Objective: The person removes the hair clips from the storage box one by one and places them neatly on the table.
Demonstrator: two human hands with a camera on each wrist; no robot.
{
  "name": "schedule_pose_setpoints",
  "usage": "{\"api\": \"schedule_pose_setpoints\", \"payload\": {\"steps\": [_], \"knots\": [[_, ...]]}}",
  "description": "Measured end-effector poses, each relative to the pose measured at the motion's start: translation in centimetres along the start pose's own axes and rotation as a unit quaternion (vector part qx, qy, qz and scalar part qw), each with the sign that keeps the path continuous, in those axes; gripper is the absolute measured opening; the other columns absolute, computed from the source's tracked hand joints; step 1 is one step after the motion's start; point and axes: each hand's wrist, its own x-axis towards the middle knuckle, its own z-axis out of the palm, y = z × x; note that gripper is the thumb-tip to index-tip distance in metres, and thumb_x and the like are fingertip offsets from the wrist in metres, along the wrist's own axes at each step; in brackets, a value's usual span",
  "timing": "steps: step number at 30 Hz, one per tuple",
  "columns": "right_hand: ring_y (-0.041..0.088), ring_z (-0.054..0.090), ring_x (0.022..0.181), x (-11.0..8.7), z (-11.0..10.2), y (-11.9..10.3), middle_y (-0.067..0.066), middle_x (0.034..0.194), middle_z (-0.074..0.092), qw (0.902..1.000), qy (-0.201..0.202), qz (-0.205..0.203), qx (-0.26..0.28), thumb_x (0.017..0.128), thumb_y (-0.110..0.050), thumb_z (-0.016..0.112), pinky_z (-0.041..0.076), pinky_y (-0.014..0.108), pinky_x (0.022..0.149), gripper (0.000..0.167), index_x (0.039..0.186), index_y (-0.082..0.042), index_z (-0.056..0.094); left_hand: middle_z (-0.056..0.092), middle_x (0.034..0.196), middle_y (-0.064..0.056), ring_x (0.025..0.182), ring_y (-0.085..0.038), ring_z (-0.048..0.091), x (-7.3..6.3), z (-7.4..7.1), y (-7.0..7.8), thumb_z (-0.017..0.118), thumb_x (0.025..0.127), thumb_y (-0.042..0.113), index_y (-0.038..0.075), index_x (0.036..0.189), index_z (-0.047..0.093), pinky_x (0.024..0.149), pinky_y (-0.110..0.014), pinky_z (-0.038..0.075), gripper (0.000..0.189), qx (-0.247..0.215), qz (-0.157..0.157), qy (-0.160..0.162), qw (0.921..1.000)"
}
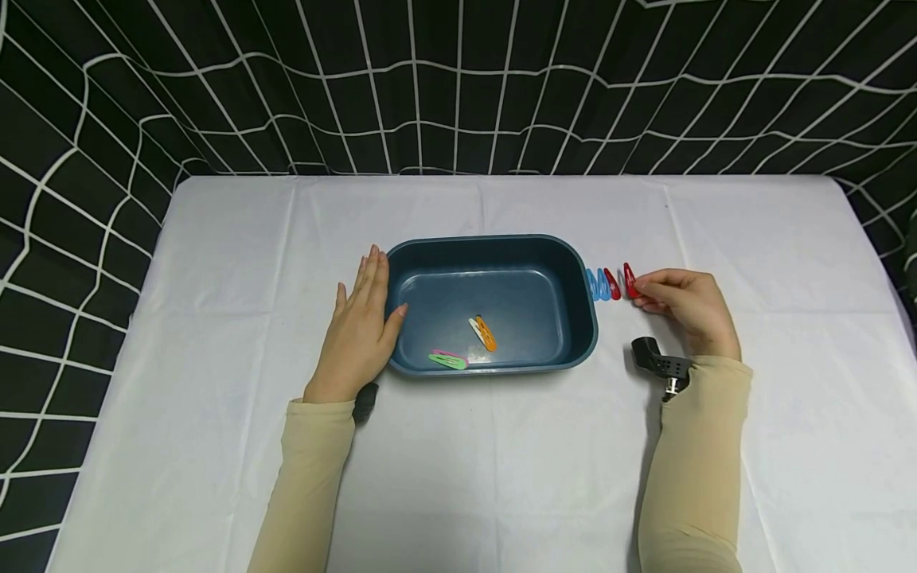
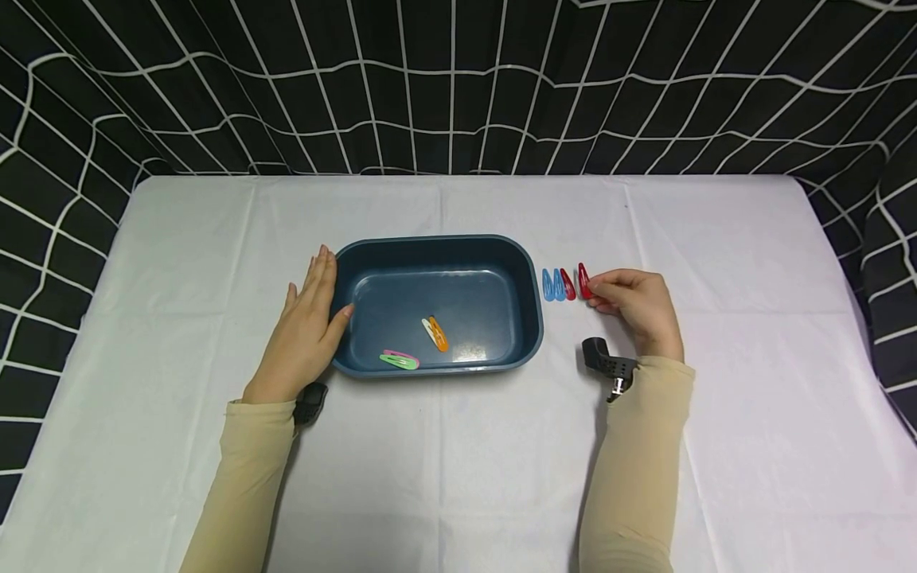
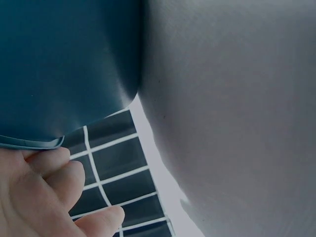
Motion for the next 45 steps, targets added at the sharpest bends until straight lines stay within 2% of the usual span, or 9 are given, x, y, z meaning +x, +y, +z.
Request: {"api": "schedule_pose_setpoints", "payload": {"steps": [5,11,19,25,29,33,36,41,45], "knots": [[0.005,0.065,0.062,0.2,0.2,-0.1,-0.006,0.073,0.068,0.9979,0.017,0.008,-0.062,0.091,0.001,0.058,0.051,0.017,0.060,0.022,0.080,-0.011,0.074,0.006,0.157,-0.011,0.144,-0.024,0.008,0.0,0.0,0.0,0.045,0.100,0.028,-0.001,0.150,0.012,0.108,-0.060,0.011,0.067,-0.002,0.000,0.000,1.0000],[0.002,0.063,0.061,0.4,0.5,-0.1,-0.011,0.070,0.066,0.9896,0.034,0.005,-0.139,0.090,-0.004,0.062,0.051,0.017,0.059,0.010,0.090,0.001,0.070,0.005,0.157,-0.011,0.144,-0.024,0.007,0.0,0.0,0.0,0.044,0.100,0.030,0.000,0.150,0.011,0.108,-0.060,0.010,0.067,-0.002,0.001,-0.001,1.0000],[0.000,0.061,0.062,0.5,0.8,0.1,-0.014,0.071,0.064,0.9795,0.042,0.002,-0.197,0.090,-0.009,0.063,0.050,0.016,0.059,0.027,0.104,0.014,0.064,0.005,0.157,-0.011,0.144,-0.026,0.009,0.0,0.0,0.0,0.044,0.100,0.029,-0.001,0.150,0.011,0.108,-0.059,0.010,0.066,-0.003,0.002,0.000,1.0000],[0.002,0.054,0.060,0.5,1.2,0.0,-0.014,0.070,0.061,0.9626,0.066,0.012,-0.263,0.091,-0.015,0.062,0.047,0.016,0.057,0.032,0.106,0.013,0.064,0.005,0.157,-0.011,0.144,-0.025,0.009,0.0,0.0,0.0,0.043,0.100,0.030,-0.001,0.150,0.012,0.108,-0.060,0.011,0.066,-0.002,0.002,0.000,1.0000],[0.001,0.052,0.059,0.5,1.3,-0.2,-0.012,0.068,0.061,0.9507,0.077,0.002,-0.300,0.090,-0.016,0.063,0.045,0.017,0.055,0.031,0.102,0.011,0.067,0.005,0.157,-0.011,0.144,-0.025,0.008,0.0,0.0,0.0,0.043,0.100,0.030,-0.001,0.150,0.012,0.108,-0.060,0.011,0.066,-0.003,0.001,-0.002,1.0000],[-0.001,0.051,0.058,0.4,1.3,-0.2,-0.013,0.066,0.061,0.9460,0.084,-0.007,-0.313,0.089,-0.016,0.063,0.044,0.017,0.054,0.029,0.100,0.011,0.068,0.005,0.157,-0.011,0.144,-0.025,0.009,0.0,0.0,0.1,0.044,0.100,0.029,-0.001,0.150,0.012,0.108,-0.059,0.010,0.066,-0.005,0.000,-0.002,1.0000],[0.000,0.052,0.059,0.3,1.3,-0.2,-0.013,0.067,0.061,0.9471,0.084,-0.002,-0.310,0.089,-0.017,0.064,0.045,0.016,0.055,0.030,0.101,0.011,0.067,0.005,0.157,-0.011,0.144,-0.025,0.009,0.0,0.0,0.1,0.045,0.100,0.028,-0.001,0.150,0.012,0.108,-0.059,0.010,0.066,-0.003,-0.001,-0.002,1.0000],[0.005,0.051,0.065,0.1,1.5,-0.4,-0.013,0.066,0.061,0.9428,0.088,0.012,-0.321,0.087,-0.028,0.067,0.042,0.019,0.057,0.038,0.100,0.008,0.068,0.005,0.157,-0.011,0.144,-0.025,0.009,0.0,0.0,0.1,0.046,0.100,0.028,0.000,0.150,0.012,0.108,-0.059,0.011,0.067,0.000,-0.005,-0.003,1.0000],[0.009,0.048,0.069,0.1,1.8,-0.5,-0.015,0.061,0.060,0.9358,0.098,0.006,-0.339,0.084,-0.032,0.069,0.038,0.023,0.057,0.040,0.096,0.006,0.070,0.004,0.157,-0.010,0.144,-0.024,0.008,0.0,-0.1,0.1,0.045,0.100,0.029,0.000,0.150,0.011,0.108,-0.059,0.011,0.067,0.000,-0.005,-0.004,1.0000]]}}
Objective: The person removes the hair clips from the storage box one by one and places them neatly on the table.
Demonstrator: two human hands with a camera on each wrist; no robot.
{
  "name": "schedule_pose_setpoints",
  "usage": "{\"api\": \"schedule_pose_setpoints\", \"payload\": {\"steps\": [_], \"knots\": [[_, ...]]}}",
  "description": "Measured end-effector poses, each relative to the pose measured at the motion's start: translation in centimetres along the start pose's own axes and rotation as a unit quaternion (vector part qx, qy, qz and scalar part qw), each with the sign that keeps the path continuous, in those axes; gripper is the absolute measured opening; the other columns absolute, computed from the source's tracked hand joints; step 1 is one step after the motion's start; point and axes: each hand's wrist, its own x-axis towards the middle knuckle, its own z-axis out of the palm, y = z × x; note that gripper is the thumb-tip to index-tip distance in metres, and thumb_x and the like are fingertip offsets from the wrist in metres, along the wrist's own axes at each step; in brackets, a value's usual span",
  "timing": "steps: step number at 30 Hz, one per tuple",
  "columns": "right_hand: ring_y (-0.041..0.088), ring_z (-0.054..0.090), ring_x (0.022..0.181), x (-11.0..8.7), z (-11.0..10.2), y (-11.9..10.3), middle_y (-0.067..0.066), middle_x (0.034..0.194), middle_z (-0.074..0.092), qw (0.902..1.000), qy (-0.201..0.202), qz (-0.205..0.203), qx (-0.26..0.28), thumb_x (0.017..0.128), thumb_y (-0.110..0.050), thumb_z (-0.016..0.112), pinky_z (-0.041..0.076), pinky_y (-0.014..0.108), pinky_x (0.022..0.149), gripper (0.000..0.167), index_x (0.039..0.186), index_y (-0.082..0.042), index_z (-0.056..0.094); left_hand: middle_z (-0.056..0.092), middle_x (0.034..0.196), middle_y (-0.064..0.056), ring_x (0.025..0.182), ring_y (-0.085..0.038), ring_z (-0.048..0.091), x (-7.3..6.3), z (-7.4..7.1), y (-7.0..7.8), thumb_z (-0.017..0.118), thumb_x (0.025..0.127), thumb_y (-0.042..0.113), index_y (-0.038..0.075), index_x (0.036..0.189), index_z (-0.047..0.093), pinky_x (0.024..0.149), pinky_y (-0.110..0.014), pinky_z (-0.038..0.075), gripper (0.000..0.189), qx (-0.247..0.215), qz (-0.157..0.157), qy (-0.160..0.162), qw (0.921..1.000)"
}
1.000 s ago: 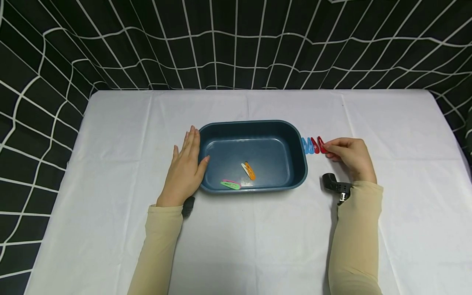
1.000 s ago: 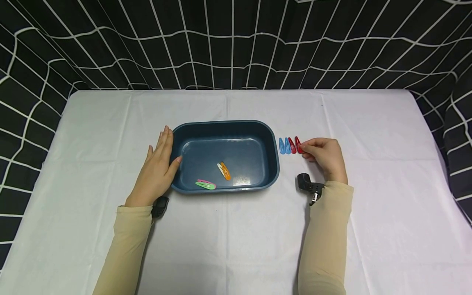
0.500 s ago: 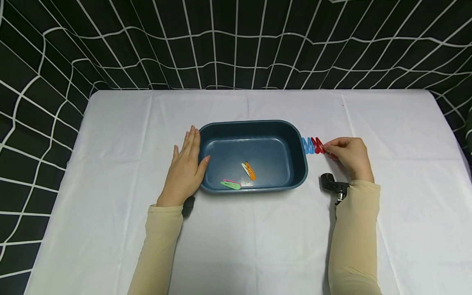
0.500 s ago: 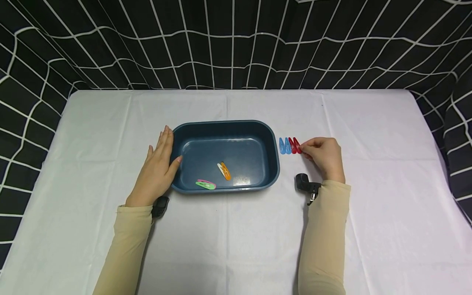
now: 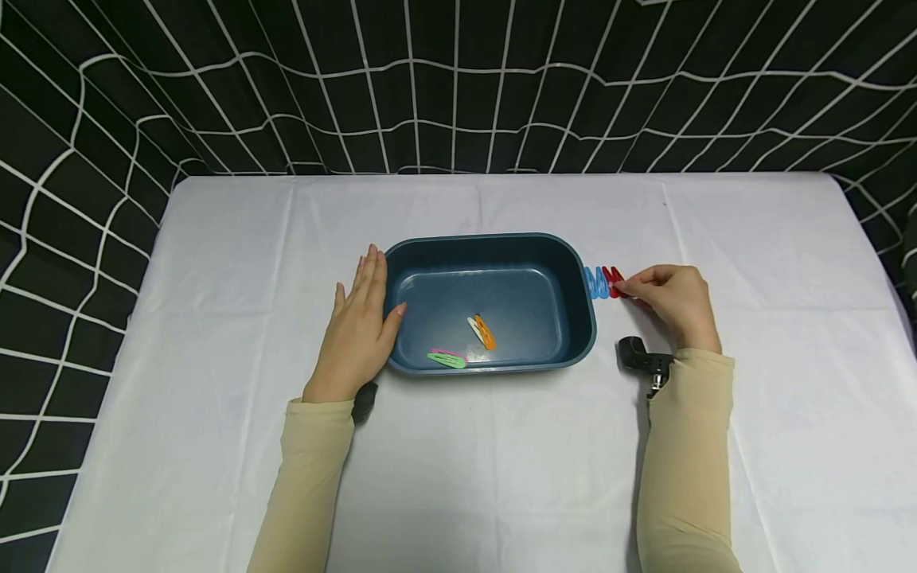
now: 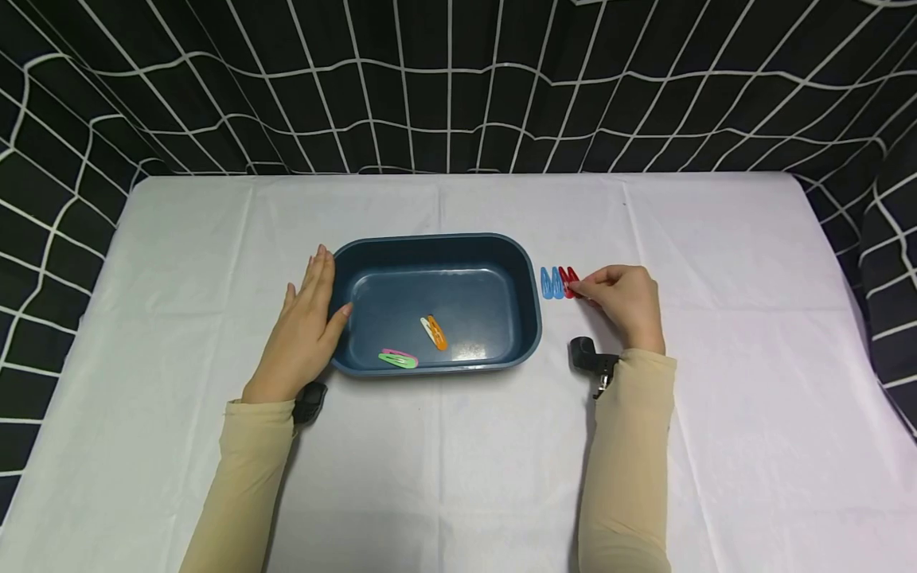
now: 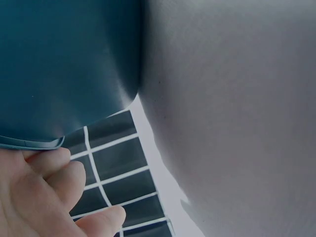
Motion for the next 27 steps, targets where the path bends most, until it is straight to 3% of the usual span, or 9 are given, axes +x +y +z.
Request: {"api": "schedule_pose_setpoints", "payload": {"steps": [11,18,27], "knots": [[0.017,0.046,0.075,0.04,0.42,-0.28,-0.010,0.059,0.058,0.9996,0.023,0.010,-0.008,0.083,-0.024,0.071,0.036,0.027,0.061,0.032,0.092,0.007,0.068,0.005,0.157,-0.010,0.144,-0.024,0.008,-0.07,0.04,-0.02,0.046,0.100,0.030,0.000,0.150,0.011,0.108,-0.060,0.012,0.068,0.001,0.002,0.004,1.0000],[0.019,0.045,0.080,-0.08,0.33,-0.20,-0.008,0.064,0.060,0.9998,0.015,0.014,-0.009,0.084,-0.025,0.069,0.035,0.030,0.066,0.033,0.093,0.007,0.068,0.005,0.157,-0.010,0.143,-0.026,0.011,-0.06,0.15,-0.04,0.046,0.100,0.029,0.000,0.150,0.012,0.108,-0.060,0.012,0.067,0.001,0.003,0.008,1.0000],[0.007,0.051,0.070,0.06,-0.18,0.47,-0.012,0.072,0.061,0.9987,-0.021,0.017,0.042,0.089,-0.027,0.065,0.044,0.017,0.061,0.037,0.104,0.007,0.066,0.004,0.157,-0.010,0.144,-0.023,0.008,-0.07,0.13,-0.05,0.045,0.100,0.030,0.000,0.150,0.011,0.108,-0.060,0.011,0.067,-0.001,0.002,0.004,1.0000]]}}
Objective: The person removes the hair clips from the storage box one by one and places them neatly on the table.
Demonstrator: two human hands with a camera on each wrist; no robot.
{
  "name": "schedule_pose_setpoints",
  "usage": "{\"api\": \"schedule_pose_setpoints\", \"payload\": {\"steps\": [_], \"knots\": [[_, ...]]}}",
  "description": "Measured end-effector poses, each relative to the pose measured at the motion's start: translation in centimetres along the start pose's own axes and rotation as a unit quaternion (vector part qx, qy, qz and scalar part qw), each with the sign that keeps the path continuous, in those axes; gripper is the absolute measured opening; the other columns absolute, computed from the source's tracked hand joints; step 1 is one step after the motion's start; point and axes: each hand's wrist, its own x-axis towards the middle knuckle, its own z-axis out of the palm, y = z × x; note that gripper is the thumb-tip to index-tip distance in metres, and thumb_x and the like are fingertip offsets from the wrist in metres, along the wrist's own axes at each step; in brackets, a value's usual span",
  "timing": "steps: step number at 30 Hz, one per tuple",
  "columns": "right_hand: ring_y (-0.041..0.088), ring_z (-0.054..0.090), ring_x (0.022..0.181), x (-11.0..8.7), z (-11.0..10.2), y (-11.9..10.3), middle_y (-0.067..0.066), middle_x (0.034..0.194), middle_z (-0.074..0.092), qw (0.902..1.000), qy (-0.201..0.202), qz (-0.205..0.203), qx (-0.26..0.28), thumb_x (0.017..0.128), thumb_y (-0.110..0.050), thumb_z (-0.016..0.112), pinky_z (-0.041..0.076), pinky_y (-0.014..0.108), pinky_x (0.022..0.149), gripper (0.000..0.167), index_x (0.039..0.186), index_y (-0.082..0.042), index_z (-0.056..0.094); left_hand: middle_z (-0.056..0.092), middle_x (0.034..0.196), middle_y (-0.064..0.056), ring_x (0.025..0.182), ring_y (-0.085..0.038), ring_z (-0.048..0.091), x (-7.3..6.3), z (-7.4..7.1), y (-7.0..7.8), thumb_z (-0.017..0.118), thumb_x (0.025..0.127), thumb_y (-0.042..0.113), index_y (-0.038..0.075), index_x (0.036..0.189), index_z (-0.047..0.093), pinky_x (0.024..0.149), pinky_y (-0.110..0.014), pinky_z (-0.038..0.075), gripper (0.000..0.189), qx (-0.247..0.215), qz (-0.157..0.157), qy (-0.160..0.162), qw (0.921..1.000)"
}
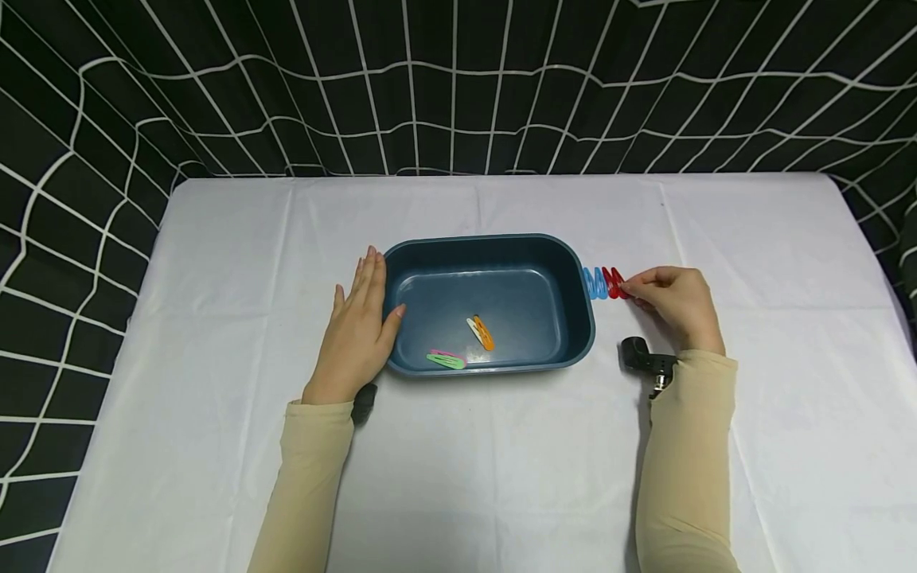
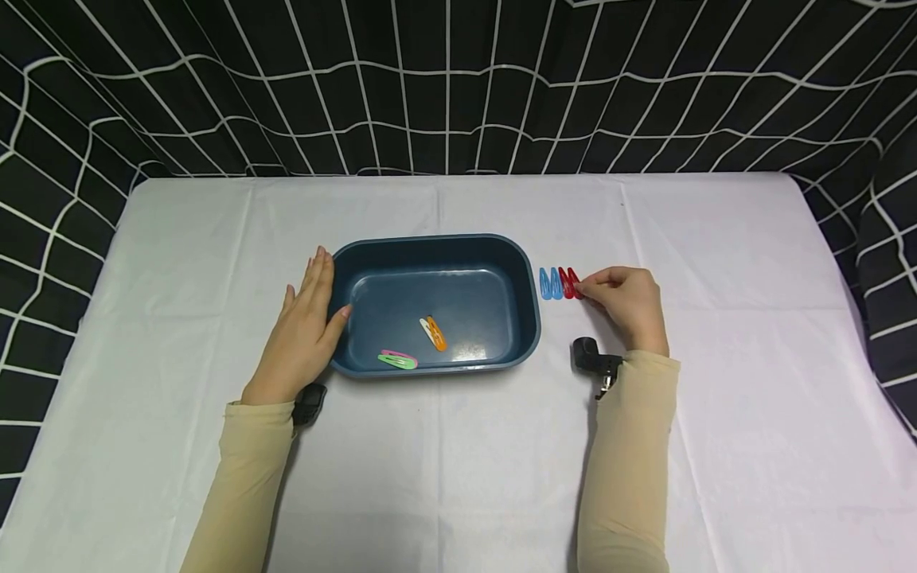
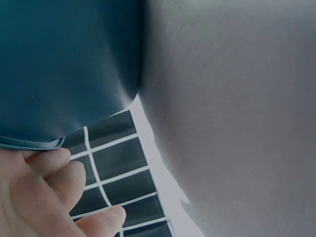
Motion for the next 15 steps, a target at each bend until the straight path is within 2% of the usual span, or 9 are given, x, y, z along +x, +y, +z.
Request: {"api": "schedule_pose_setpoints", "payload": {"steps": [7,15], "knots": [[0.005,0.052,0.071,0.08,-0.05,0.28,-0.016,0.072,0.061,0.9991,0.004,0.002,0.041,0.088,-0.022,0.068,0.046,0.014,0.062,0.036,0.105,0.009,0.065,0.004,0.157,-0.009,0.144,-0.022,0.006,-0.04,-0.02,-0.01,0.044,0.100,0.030,0.001,0.150,0.011,0.108,-0.059,0.011,0.067,-0.004,0.000,-0.001,1.0000],[0.003,0.051,0.067,0.13,0.17,0.32,-0.018,0.069,0.059,0.9994,0.009,-0.011,0.032,0.088,-0.018,0.066,0.045,0.013,0.060,0.033,0.104,0.011,0.065,0.005,0.157,-0.010,0.144,-0.024,0.009,0.01,-0.01,0.01,0.045,0.100,0.029,0.000,0.150,0.012,0.108,-0.060,0.011,0.067,-0.001,0.000,0.001,1.0000]]}}
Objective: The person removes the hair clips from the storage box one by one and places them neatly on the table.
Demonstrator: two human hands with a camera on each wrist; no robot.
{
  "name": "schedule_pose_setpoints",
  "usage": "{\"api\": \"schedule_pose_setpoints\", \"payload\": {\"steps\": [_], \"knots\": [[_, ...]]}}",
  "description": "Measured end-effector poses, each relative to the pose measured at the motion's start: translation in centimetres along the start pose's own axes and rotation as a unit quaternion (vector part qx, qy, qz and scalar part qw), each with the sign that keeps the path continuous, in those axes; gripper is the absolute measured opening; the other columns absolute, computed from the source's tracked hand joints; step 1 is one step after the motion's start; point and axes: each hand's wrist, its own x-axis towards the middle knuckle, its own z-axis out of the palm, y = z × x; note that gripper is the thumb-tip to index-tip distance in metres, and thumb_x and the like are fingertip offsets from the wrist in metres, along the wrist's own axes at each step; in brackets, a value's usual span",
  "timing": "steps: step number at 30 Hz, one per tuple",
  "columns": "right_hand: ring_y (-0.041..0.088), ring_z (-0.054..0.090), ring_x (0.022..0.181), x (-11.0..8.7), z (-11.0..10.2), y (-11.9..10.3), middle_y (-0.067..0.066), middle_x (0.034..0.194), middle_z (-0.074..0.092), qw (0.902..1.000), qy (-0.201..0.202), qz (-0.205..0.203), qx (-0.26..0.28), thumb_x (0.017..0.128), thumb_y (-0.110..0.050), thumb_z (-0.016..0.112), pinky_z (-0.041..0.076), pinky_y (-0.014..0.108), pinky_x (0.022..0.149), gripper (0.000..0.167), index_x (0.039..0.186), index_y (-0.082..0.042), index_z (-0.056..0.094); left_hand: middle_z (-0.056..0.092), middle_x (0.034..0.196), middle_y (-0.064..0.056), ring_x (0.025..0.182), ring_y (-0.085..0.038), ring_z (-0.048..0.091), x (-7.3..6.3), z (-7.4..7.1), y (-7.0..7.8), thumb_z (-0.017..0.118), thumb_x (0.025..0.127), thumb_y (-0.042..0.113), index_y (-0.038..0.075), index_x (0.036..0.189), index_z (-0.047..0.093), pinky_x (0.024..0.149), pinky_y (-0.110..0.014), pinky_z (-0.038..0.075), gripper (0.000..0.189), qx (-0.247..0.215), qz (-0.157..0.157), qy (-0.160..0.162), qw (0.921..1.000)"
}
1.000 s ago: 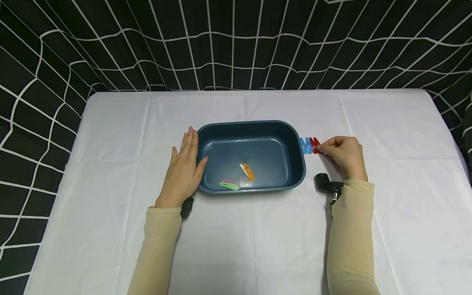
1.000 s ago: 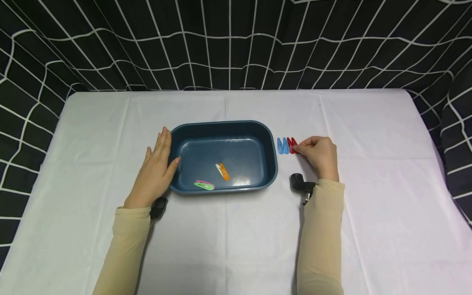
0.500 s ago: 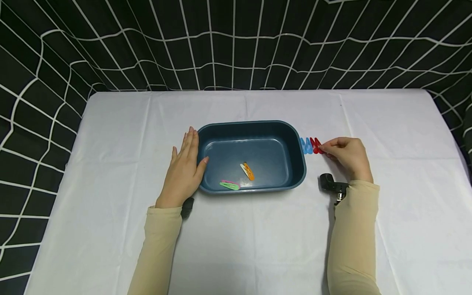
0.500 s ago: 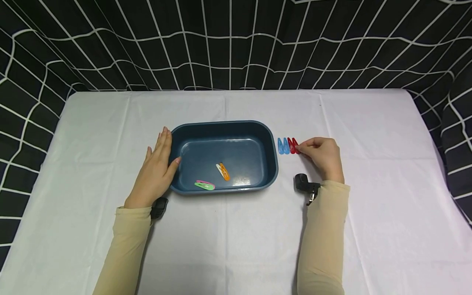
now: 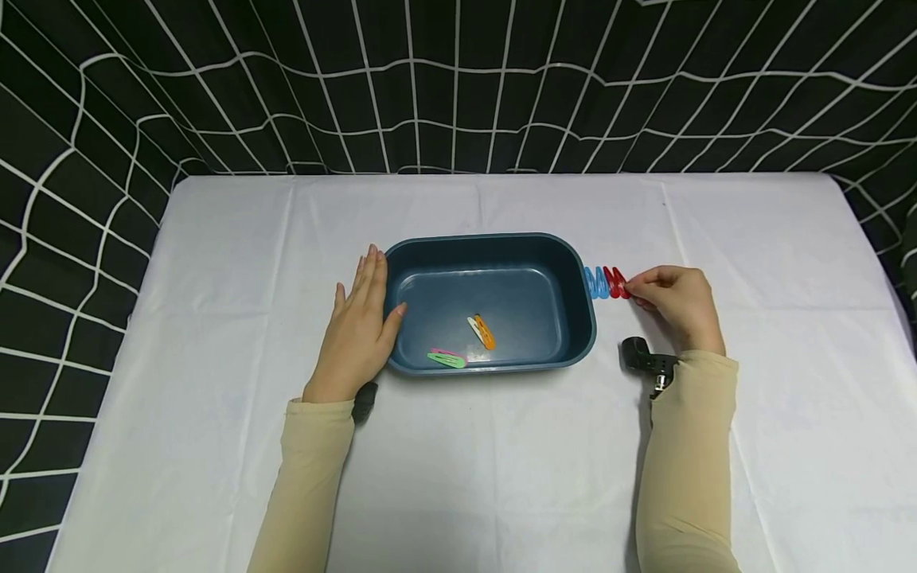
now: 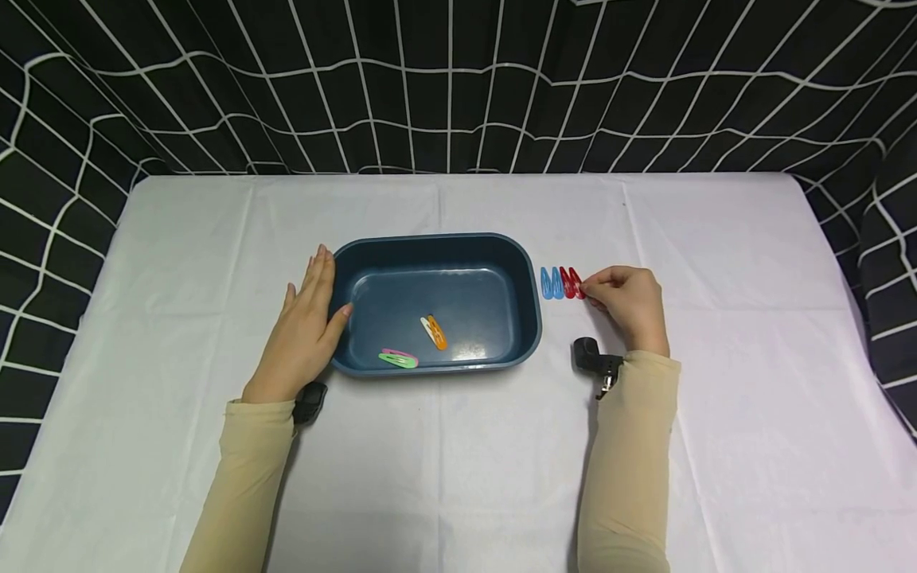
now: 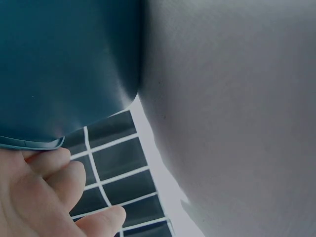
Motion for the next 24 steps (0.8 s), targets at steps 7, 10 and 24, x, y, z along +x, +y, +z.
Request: {"api": "schedule_pose_setpoints", "payload": {"steps": [7,10,24], "knots": [[0.003,0.056,0.065,0.0,-0.3,0.0,-0.015,0.070,0.063,0.9978,-0.007,-0.006,0.065,0.087,-0.013,0.067,0.048,0.014,0.061,0.027,0.100,0.011,0.066,0.005,0.157,-0.010,0.144,-0.024,0.008,-0.1,-0.1,0.0,0.046,0.100,0.029,0.000,0.150,0.011,0.108,-0.060,0.011,0.067,-0.002,0.000,-0.001,1.0000],[0.003,0.060,0.063,-0.2,-0.6,0.0,-0.013,0.070,0.065,0.9945,-0.008,-0.009,0.104,0.087,-0.009,0.066,0.050,0.015,0.061,0.020,0.096,0.009,0.067,0.005,0.157,-0.011,0.144,-0.025,0.009,0.0,-0.1,-0.1,0.045,0.100,0.029,0.000,0.150,0.011,0.108,-0.060,0.012,0.067,0.000,0.003,0.002,1.0000],[0.006,0.063,0.062,-1.2,-1.5,-1.7,-0.008,0.072,0.067,0.9818,0.005,-0.035,0.187,0.086,-0.006,0.067,0.051,0.017,0.061,0.017,0.074,-0.016,0.072,0.005,0.157,-0.010,0.144,-0.022,0.006,0.1,-0.1,-0.1,0.045,0.100,0.029,0.000,0.150,0.012,0.108,-0.059,0.011,0.067,0.002,0.000,-0.001,1.0000]]}}
